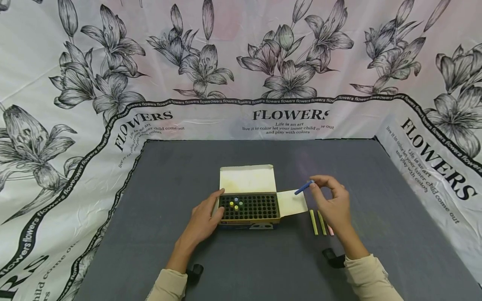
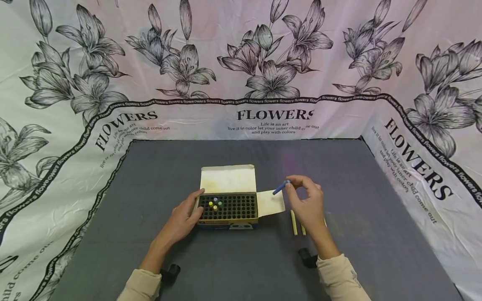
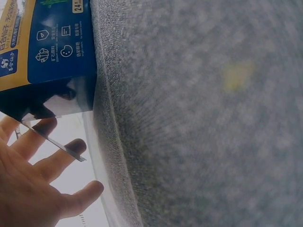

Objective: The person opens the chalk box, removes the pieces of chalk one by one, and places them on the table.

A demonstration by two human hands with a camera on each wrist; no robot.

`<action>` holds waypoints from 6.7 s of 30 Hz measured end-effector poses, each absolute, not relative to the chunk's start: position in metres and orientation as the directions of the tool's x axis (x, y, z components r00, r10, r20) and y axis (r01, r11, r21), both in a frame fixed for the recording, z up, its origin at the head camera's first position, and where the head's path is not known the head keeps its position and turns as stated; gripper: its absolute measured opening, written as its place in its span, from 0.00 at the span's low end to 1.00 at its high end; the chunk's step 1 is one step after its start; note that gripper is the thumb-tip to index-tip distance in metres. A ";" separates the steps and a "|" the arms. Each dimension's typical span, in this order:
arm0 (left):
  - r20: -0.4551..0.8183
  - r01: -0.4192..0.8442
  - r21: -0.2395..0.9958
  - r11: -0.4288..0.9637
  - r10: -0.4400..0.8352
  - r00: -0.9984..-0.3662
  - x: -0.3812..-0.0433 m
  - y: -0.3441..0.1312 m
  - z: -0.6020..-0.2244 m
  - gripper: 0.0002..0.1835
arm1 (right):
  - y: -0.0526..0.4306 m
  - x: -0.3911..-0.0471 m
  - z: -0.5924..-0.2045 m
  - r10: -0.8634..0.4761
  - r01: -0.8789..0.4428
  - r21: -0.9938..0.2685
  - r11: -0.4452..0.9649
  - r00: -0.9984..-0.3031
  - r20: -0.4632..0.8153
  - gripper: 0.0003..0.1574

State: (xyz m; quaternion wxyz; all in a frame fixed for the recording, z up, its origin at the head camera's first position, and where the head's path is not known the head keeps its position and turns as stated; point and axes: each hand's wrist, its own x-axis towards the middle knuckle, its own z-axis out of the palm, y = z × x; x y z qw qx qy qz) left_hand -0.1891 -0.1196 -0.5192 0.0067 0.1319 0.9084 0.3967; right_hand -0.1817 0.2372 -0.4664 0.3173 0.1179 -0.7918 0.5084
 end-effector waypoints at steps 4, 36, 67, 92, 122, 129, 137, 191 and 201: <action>0.094 0.237 0.725 0.647 0.247 -0.964 -0.189 -0.120 -0.519 0.29 | 0.253 -0.179 -0.467 0.175 -0.489 -0.754 0.439 -0.776 0.606 0.13; 0.090 0.246 0.718 0.651 0.264 -0.960 -0.190 -0.121 -0.517 0.30 | 0.367 -0.144 -0.483 0.276 -0.016 -0.704 0.711 -0.913 0.299 0.18; 0.074 0.243 0.715 0.655 0.275 -0.959 -0.191 -0.123 -0.517 0.30 | 0.376 -0.156 -0.513 0.023 0.021 -0.543 0.839 -1.000 -0.004 0.20; 0.078 0.231 0.713 0.662 0.252 -0.965 -0.190 -0.121 -0.518 0.29 | 0.373 -0.158 -0.517 0.030 0.016 -0.474 0.880 -0.999 0.022 0.17; 0.097 0.242 0.711 0.661 0.248 -0.964 -0.189 -0.120 -0.520 0.29 | 0.311 -0.160 -0.477 0.001 -0.266 -0.443 0.856 -0.856 0.516 0.11; 0.091 0.236 0.715 0.658 0.248 -0.965 -0.188 -0.120 -0.520 0.29 | 0.276 -0.171 -0.465 -0.067 -0.428 -0.404 0.809 -0.749 0.659 0.13; 0.097 0.244 0.707 0.664 0.250 -0.963 -0.187 -0.121 -0.520 0.29 | 0.224 -0.179 -0.475 -0.170 -0.550 -0.389 0.739 -0.711 0.682 0.14; 0.109 0.254 0.702 0.665 0.252 -0.962 -0.190 -0.121 -0.522 0.30 | 0.102 -0.196 -0.499 -0.343 -0.530 -0.393 0.752 -0.823 0.454 0.10; 0.118 0.265 0.694 0.669 0.257 -0.959 -0.190 -0.120 -0.522 0.30 | 0.102 -0.194 -0.497 -0.309 -0.531 -0.505 0.681 -0.833 0.459 0.11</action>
